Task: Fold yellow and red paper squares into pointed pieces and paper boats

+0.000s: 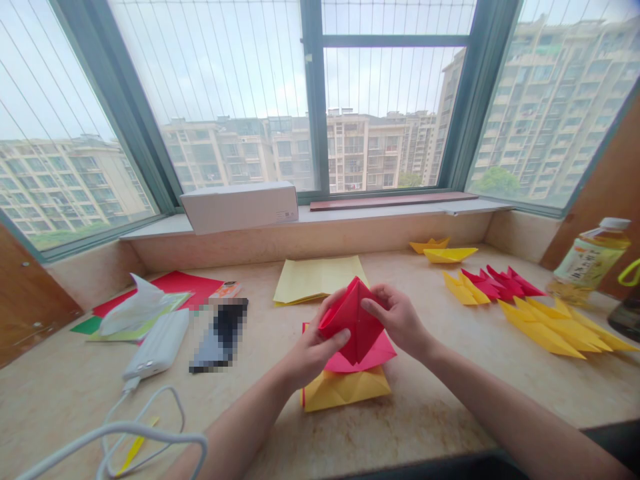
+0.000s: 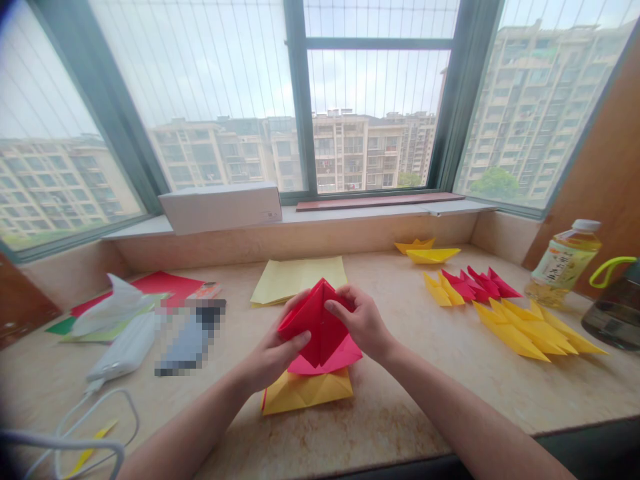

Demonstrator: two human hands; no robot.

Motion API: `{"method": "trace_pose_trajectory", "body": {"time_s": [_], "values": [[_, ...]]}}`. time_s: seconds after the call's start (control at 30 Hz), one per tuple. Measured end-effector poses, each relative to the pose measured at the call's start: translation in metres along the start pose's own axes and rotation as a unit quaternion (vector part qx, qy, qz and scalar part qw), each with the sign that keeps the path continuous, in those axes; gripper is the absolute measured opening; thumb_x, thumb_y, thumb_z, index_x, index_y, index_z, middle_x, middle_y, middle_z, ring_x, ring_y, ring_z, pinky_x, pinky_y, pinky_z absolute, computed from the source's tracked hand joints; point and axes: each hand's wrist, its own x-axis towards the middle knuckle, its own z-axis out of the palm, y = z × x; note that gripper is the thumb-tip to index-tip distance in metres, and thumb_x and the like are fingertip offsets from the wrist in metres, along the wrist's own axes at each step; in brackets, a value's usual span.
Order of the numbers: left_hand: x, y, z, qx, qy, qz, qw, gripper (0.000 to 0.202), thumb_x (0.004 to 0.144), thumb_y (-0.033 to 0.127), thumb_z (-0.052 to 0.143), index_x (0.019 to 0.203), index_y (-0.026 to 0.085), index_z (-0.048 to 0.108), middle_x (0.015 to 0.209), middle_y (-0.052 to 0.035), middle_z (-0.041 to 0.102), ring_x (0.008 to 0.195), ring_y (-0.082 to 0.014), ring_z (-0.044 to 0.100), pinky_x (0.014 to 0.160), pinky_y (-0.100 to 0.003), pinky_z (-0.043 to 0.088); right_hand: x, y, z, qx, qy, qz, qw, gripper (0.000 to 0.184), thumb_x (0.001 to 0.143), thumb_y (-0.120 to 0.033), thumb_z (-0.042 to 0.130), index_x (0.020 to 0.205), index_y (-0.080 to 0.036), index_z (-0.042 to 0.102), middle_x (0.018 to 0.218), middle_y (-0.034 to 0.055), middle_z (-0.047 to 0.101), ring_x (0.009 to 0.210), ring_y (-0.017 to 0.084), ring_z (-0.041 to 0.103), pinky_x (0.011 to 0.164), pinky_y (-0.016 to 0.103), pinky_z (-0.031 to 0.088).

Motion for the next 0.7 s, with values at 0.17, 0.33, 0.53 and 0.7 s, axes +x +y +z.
{"method": "trace_pose_trajectory", "body": {"time_s": [0.17, 0.33, 0.53, 0.7], "values": [[0.005, 0.004, 0.008, 0.062, 0.047, 0.017, 0.997, 0.059, 0.09, 0.038, 0.065, 0.145, 0.028, 0.046, 0.138, -0.0103, 0.058, 0.117, -0.0281, 0.06, 0.096, -0.038, 0.05, 0.001, -0.002, -0.001, 0.012, 0.036, -0.022, 0.999, 0.035, 0.079, -0.047, 0.076, 0.096, -0.021, 0.06, 0.085, 0.0049, 0.073, 0.075, 0.02, 0.068, 0.064, 0.028, 0.055], [0.011, 0.001, -0.003, 0.174, 0.082, 0.008, 0.981, 0.042, 0.09, 0.044, 0.062, 0.118, 0.014, 0.067, 0.109, -0.0125, 0.072, 0.096, -0.0264, 0.068, 0.08, -0.033, 0.054, 0.001, -0.006, -0.006, 0.022, 0.035, -0.003, 0.999, 0.065, 0.074, -0.044, 0.081, 0.126, -0.026, 0.047, 0.086, 0.0029, 0.075, 0.07, 0.022, 0.071, 0.057, 0.031, 0.058], [0.014, -0.006, -0.008, 0.141, 0.111, -0.025, 0.983, 0.037, 0.089, 0.048, 0.061, 0.1, 0.013, 0.067, 0.089, -0.0084, 0.072, 0.078, -0.0206, 0.067, 0.068, -0.028, 0.053, 0.004, -0.008, -0.009, 0.054, 0.006, 0.015, 0.998, 0.065, 0.075, -0.045, 0.08, 0.127, -0.024, 0.048, 0.09, 0.0043, 0.076, 0.072, 0.022, 0.073, 0.061, 0.031, 0.059], [0.016, -0.006, -0.01, 0.082, 0.131, -0.028, 0.988, 0.037, 0.089, 0.049, 0.062, 0.101, 0.014, 0.061, 0.087, -0.0066, 0.071, 0.073, -0.0181, 0.067, 0.062, -0.025, 0.053, 0.01, -0.008, -0.016, 0.038, -0.015, 0.041, 0.998, 0.051, 0.082, -0.054, 0.07, 0.118, -0.02, 0.057, 0.09, 0.0074, 0.078, 0.076, 0.022, 0.073, 0.063, 0.03, 0.057]]}}
